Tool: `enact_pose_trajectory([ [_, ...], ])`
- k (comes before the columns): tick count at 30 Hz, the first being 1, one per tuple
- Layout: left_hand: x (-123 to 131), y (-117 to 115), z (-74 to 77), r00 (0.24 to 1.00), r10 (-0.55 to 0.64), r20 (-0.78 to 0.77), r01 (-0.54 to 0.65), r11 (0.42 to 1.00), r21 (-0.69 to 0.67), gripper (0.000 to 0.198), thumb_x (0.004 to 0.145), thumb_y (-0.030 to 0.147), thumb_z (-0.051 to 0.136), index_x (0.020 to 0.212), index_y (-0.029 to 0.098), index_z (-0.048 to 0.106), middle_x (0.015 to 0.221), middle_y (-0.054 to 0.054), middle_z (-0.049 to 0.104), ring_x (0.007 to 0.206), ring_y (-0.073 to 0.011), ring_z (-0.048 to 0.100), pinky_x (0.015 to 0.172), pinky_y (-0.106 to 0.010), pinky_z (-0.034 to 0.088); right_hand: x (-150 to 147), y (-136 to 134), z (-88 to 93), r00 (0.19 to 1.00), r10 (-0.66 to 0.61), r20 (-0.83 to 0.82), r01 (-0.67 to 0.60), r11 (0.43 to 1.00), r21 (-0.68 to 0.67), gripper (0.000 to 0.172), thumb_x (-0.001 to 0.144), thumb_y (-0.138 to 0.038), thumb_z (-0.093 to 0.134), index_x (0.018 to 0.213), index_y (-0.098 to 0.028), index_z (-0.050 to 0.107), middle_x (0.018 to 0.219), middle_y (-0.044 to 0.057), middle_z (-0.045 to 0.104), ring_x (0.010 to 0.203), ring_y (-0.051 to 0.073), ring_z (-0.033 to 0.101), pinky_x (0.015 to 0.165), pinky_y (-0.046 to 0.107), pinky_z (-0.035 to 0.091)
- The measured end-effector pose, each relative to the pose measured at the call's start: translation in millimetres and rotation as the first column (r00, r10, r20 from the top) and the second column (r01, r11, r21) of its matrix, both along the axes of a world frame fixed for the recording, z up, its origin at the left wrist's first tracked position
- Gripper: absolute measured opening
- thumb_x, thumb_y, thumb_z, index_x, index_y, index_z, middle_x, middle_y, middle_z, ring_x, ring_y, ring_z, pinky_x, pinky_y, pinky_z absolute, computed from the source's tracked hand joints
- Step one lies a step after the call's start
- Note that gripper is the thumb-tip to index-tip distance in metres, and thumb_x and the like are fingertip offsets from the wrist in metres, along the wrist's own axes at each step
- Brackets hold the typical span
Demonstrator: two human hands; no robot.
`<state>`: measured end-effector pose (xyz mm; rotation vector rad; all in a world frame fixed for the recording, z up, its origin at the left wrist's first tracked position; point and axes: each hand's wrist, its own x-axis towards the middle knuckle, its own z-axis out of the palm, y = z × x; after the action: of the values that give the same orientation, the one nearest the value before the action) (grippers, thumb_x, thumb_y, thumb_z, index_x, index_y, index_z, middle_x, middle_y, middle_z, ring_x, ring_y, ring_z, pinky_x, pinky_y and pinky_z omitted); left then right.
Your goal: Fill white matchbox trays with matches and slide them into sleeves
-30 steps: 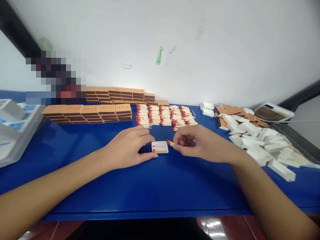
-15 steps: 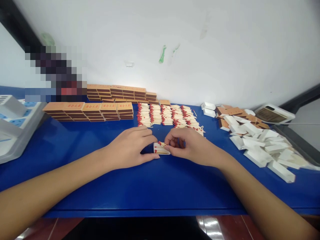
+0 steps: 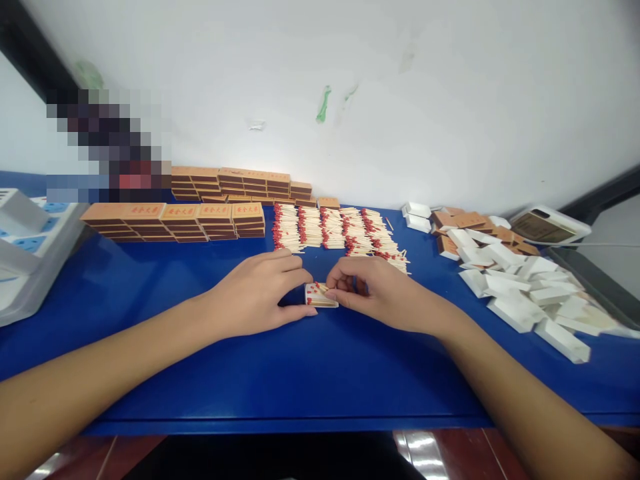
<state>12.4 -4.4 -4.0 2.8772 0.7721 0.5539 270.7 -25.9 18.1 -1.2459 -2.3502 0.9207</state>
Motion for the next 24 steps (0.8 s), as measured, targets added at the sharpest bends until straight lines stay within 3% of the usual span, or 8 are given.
enact_pose_trajectory([
  [13, -0.8, -0.2, 0.6, 1.000, -0.015, 0.022, 0.014, 0.999, 0.033, 0.031, 0.103, 0.045, 0.070, 0.116, 0.018, 0.074, 0.098, -0.005, 0.072, 0.093, -0.0213, 0.065, 0.080, -0.033, 0.051, 0.9, -0.7, 1.9, 0.999, -0.021, -0.033, 0.022, 0.999, 0.030, 0.017, 0.100, -0.035, 0.067, 0.094, -0.021, 0.072, 0.081, 0.002, 0.069, 0.068, 0.015, 0.059, 0.062, 0.028, 0.045],
  [24, -0.5, -0.7, 3.0, 0.998, -0.047, 0.045, 0.044, 0.996, 0.080, 0.027, 0.103, 0.040, 0.070, 0.115, 0.016, 0.073, 0.097, -0.005, 0.071, 0.090, -0.0210, 0.063, 0.080, -0.033, 0.051, 6.3, -2.0, 4.8, 0.978, -0.124, -0.165, 0.150, 0.977, 0.153, 0.013, 0.097, -0.032, 0.071, 0.089, -0.022, 0.073, 0.075, 0.000, 0.066, 0.065, 0.014, 0.056, 0.058, 0.029, 0.043],
])
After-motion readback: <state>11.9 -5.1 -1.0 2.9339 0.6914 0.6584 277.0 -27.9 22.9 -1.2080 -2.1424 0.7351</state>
